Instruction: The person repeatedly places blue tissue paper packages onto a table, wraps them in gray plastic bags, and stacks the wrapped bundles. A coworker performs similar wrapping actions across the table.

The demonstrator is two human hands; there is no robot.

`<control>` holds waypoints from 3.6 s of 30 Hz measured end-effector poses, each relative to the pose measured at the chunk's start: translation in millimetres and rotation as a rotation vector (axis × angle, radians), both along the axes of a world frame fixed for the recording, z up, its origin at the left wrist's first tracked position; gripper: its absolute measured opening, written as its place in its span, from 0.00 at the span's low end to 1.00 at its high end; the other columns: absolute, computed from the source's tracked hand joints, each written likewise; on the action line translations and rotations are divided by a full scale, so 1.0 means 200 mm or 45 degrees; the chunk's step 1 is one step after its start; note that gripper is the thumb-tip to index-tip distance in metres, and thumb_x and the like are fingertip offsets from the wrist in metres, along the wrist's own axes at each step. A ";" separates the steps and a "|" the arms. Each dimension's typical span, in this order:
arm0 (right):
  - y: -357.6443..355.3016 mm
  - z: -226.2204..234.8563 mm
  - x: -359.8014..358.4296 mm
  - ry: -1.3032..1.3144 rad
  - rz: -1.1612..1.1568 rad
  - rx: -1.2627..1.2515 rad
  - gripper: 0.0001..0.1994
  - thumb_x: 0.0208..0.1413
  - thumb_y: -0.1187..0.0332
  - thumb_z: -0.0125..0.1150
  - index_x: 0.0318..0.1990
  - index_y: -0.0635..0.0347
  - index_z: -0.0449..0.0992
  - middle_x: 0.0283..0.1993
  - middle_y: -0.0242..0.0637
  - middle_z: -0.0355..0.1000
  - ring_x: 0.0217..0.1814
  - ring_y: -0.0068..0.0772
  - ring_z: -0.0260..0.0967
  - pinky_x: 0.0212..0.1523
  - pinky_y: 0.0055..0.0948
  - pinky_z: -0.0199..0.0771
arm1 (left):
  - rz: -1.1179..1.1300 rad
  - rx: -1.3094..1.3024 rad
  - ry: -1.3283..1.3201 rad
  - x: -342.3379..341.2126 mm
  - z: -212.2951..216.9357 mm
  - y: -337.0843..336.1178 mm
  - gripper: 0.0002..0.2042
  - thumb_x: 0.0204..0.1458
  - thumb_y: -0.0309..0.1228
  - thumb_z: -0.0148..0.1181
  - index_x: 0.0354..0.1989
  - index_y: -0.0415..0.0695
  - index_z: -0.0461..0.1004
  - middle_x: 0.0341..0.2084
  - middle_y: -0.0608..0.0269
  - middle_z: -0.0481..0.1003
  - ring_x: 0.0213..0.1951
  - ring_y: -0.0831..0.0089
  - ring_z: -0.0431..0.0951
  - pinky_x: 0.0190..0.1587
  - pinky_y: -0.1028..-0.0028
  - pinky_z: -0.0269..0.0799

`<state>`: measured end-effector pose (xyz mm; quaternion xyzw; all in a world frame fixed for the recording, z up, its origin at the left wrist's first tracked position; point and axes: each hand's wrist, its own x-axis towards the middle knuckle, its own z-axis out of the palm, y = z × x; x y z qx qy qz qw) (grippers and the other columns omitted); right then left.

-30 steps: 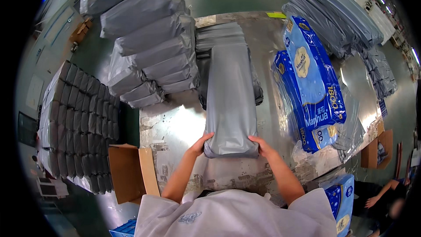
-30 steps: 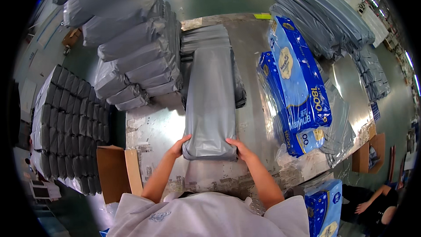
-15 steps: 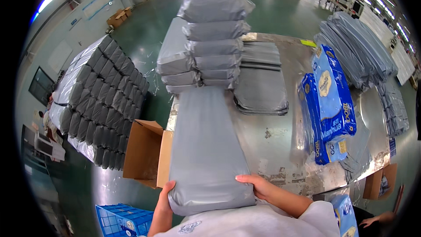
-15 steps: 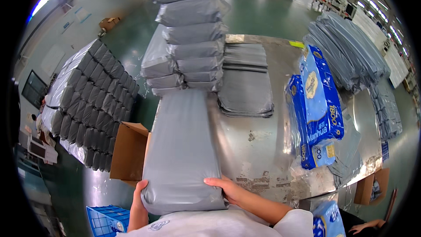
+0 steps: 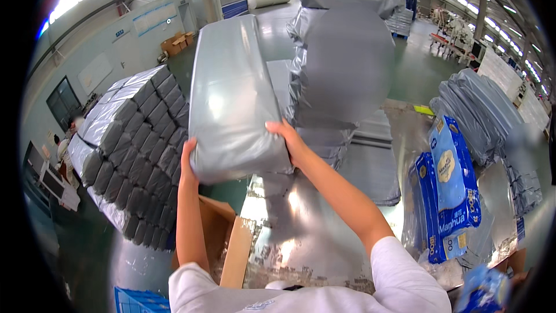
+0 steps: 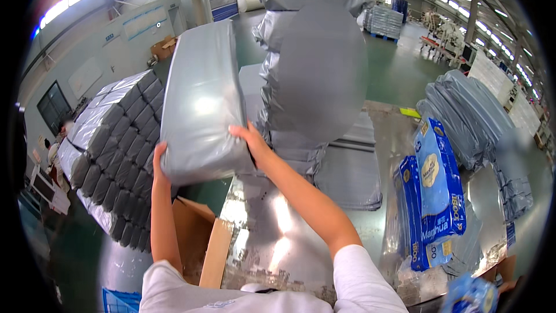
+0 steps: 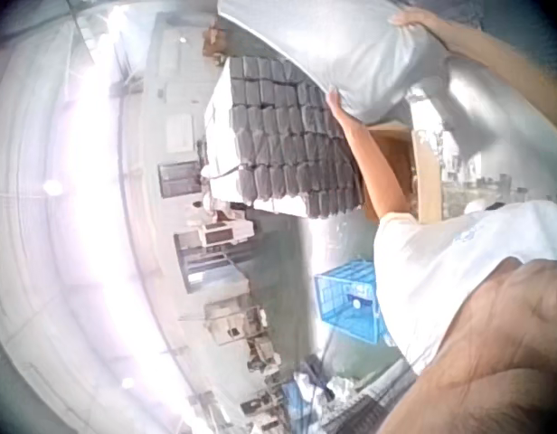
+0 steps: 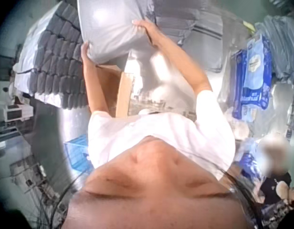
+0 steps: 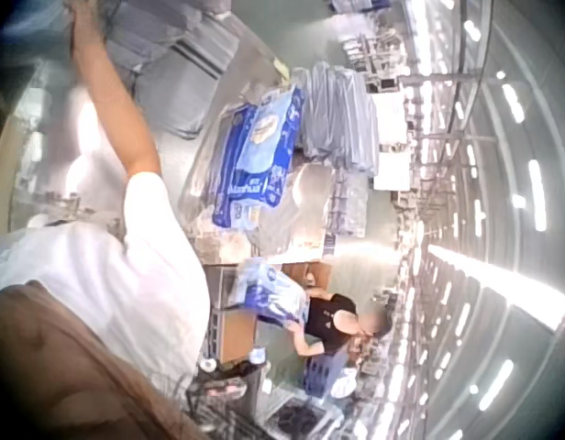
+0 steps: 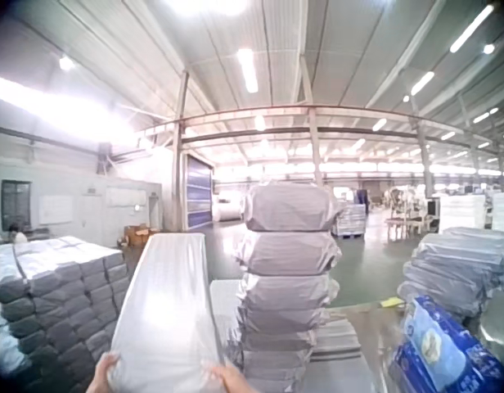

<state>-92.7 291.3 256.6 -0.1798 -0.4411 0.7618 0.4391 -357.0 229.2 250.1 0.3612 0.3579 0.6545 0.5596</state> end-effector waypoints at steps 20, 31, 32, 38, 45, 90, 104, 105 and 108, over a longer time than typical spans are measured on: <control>-0.41 -0.63 2.45 -2.791 -2.034 0.311 0.50 0.34 0.48 0.64 0.62 0.56 0.41 0.62 0.63 0.40 0.65 0.60 0.34 0.58 0.58 0.35 | 0.479 0.047 0.683 0.18 -1.70 0.45 0.11 0.54 0.29 0.44 0.43 0.39 0.65 0.33 0.67 0.65 0.33 0.81 0.63 0.35 0.81 0.60; -0.53 -0.54 3.13 -2.715 -1.163 -0.886 0.59 0.24 0.42 0.65 0.64 0.42 0.32 0.60 0.57 0.49 0.61 0.55 0.49 0.56 0.56 0.44 | -0.700 -0.598 0.659 1.24 -1.93 -0.81 0.10 0.47 0.25 0.51 0.38 0.38 0.70 0.28 0.62 0.74 0.31 0.78 0.72 0.34 0.80 0.67; -0.54 -0.52 3.14 -2.708 -1.109 -0.902 0.59 0.24 0.43 0.65 0.64 0.42 0.32 0.60 0.57 0.50 0.60 0.54 0.51 0.56 0.56 0.47 | -0.765 -0.604 0.693 1.30 -1.92 -0.81 0.10 0.47 0.25 0.51 0.38 0.38 0.70 0.28 0.62 0.74 0.31 0.78 0.72 0.34 0.80 0.67; -0.66 -0.56 3.16 -2.483 -1.140 -0.678 0.56 0.26 0.46 0.63 0.63 0.55 0.37 0.56 0.53 0.57 0.57 0.47 0.58 0.53 0.35 0.58 | -0.910 -0.555 0.790 1.55 -1.95 -0.79 0.12 0.46 0.26 0.50 0.40 0.37 0.70 0.29 0.63 0.73 0.30 0.78 0.71 0.34 0.80 0.67; -1.12 -0.71 2.93 -0.717 -0.860 -0.550 0.27 0.43 0.56 0.58 0.48 0.66 0.65 0.42 0.44 0.69 0.41 0.36 0.69 0.44 0.31 0.68 | -1.145 -0.529 0.456 2.22 -1.57 -0.77 0.29 0.52 0.52 0.43 0.59 0.49 0.52 0.54 0.58 0.59 0.52 0.70 0.61 0.53 0.71 0.58; 0.18 -1.83 2.29 -1.611 -1.265 0.525 0.02 0.45 0.75 0.52 0.29 0.61 0.69 0.32 0.41 0.69 0.33 0.41 0.68 0.31 0.32 0.67 | 0.056 0.721 2.394 2.15 -2.00 0.96 0.08 0.43 0.27 0.48 0.33 0.46 0.64 0.28 0.60 0.67 0.29 0.62 0.71 0.34 0.68 0.63; -0.07 -2.04 2.23 -2.303 -0.886 0.433 0.12 0.49 0.66 0.46 0.38 0.62 0.69 0.42 0.49 0.68 0.40 0.46 0.69 0.36 0.37 0.70 | -0.128 -0.074 1.813 2.09 -2.13 0.62 0.13 0.47 0.31 0.46 0.41 0.40 0.63 0.35 0.46 0.71 0.34 0.49 0.73 0.32 0.63 0.69; 0.00 -2.02 2.20 -2.435 -0.608 0.281 0.12 0.48 0.65 0.47 0.37 0.61 0.71 0.40 0.49 0.69 0.40 0.46 0.69 0.36 0.39 0.69 | -0.217 -0.200 1.953 2.04 -2.14 0.72 0.14 0.47 0.32 0.46 0.41 0.40 0.65 0.35 0.46 0.72 0.35 0.50 0.73 0.33 0.63 0.70; 0.01 -2.09 2.28 -2.596 -0.369 0.147 0.12 0.45 0.63 0.49 0.31 0.59 0.76 0.36 0.47 0.72 0.38 0.46 0.70 0.35 0.41 0.70 | -0.510 -0.107 2.412 2.15 -1.98 0.78 0.08 0.43 0.31 0.50 0.29 0.43 0.75 0.29 0.51 0.75 0.34 0.57 0.76 0.32 0.65 0.72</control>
